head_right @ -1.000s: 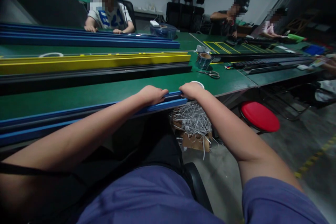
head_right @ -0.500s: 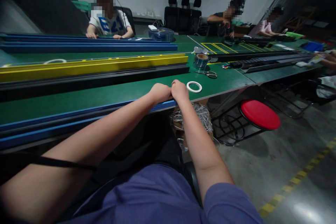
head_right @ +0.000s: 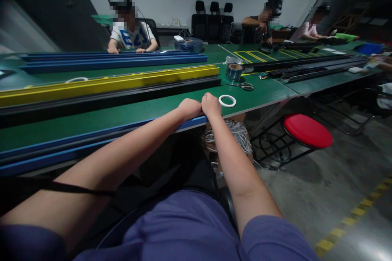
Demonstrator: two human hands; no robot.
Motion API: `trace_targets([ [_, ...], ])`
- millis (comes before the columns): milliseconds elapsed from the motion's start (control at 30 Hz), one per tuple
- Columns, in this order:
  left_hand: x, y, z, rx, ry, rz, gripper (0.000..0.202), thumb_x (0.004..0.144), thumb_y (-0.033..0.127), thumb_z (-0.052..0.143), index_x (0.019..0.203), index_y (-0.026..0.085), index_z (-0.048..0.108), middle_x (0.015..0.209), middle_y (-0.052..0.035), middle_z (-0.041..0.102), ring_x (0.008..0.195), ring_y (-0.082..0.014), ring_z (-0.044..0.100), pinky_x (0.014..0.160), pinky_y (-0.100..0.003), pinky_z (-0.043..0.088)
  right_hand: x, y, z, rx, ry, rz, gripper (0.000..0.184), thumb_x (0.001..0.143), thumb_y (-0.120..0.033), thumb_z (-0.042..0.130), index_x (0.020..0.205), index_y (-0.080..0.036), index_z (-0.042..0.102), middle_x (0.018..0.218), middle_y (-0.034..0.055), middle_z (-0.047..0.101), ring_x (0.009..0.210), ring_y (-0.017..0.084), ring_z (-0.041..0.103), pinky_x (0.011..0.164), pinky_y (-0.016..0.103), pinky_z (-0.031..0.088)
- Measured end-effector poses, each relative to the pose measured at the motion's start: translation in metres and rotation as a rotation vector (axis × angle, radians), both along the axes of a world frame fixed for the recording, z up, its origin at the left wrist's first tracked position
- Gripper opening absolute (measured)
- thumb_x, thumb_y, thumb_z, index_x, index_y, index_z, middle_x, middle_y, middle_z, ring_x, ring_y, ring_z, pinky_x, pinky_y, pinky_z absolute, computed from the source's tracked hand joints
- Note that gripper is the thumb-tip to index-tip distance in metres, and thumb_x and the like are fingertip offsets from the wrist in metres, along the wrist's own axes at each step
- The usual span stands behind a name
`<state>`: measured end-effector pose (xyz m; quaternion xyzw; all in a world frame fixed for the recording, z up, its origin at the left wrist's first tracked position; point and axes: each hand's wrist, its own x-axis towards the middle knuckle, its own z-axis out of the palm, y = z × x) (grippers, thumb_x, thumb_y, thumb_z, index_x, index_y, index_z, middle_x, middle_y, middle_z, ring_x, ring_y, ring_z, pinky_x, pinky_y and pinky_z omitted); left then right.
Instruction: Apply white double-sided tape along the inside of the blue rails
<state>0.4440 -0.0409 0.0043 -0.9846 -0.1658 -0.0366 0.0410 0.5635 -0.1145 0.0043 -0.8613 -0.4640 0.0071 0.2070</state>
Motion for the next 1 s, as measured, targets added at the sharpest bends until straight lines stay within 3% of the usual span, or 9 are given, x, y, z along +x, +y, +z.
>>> trace_targets([
  [233, -0.035, 0.012, -0.001, 0.049, -0.005, -0.115, 0.037, 0.103, 0.038, 0.052, 0.132, 0.022, 0.069, 0.121, -0.0125, 0.074, 0.107, -0.0256, 0.074, 0.088, -0.032, 0.055, -0.003, -0.003, 0.004, -0.003, -0.01, -0.005, 0.05, 0.109, -0.026, 0.023, 0.12, -0.018, 0.071, 0.12, 0.0146, 0.071, 0.11, 0.026, 0.065, 0.085, 0.027, 0.047],
  [533, -0.112, 0.038, -0.006, 0.094, 0.002, -0.229, 0.051, 0.106, 0.029, 0.046, 0.156, 0.024, 0.051, 0.141, -0.013, 0.066, 0.12, -0.0239, 0.068, 0.095, -0.033, 0.053, -0.001, -0.002, 0.002, 0.034, 0.004, -0.007, 0.048, 0.107, -0.024, 0.026, 0.117, -0.017, 0.072, 0.116, 0.0151, 0.072, 0.107, 0.026, 0.065, 0.084, 0.027, 0.046],
  [767, -0.176, 0.055, -0.006, 0.016, -0.001, -0.254, 0.051, 0.11, 0.031, 0.039, 0.159, 0.024, 0.049, 0.152, -0.0122, 0.061, 0.125, -0.023, 0.066, 0.1, -0.031, 0.05, 0.002, 0.0, -0.001, 0.048, -0.015, -0.015, 0.045, 0.105, -0.024, 0.029, 0.114, -0.018, 0.073, 0.114, 0.0142, 0.073, 0.105, 0.027, 0.065, 0.082, 0.028, 0.046],
  [1000, -0.245, 0.071, -0.004, -0.022, 0.013, -0.328, 0.056, 0.108, 0.021, 0.041, 0.163, 0.029, 0.046, 0.158, -0.0147, 0.057, 0.137, -0.0234, 0.061, 0.113, -0.035, 0.046, 0.002, -0.001, -0.001, -0.006, -0.132, 0.049, 0.052, 0.103, -0.02, 0.021, 0.116, -0.015, 0.071, 0.112, 0.0161, 0.072, 0.101, 0.027, 0.065, 0.082, 0.029, 0.046],
])
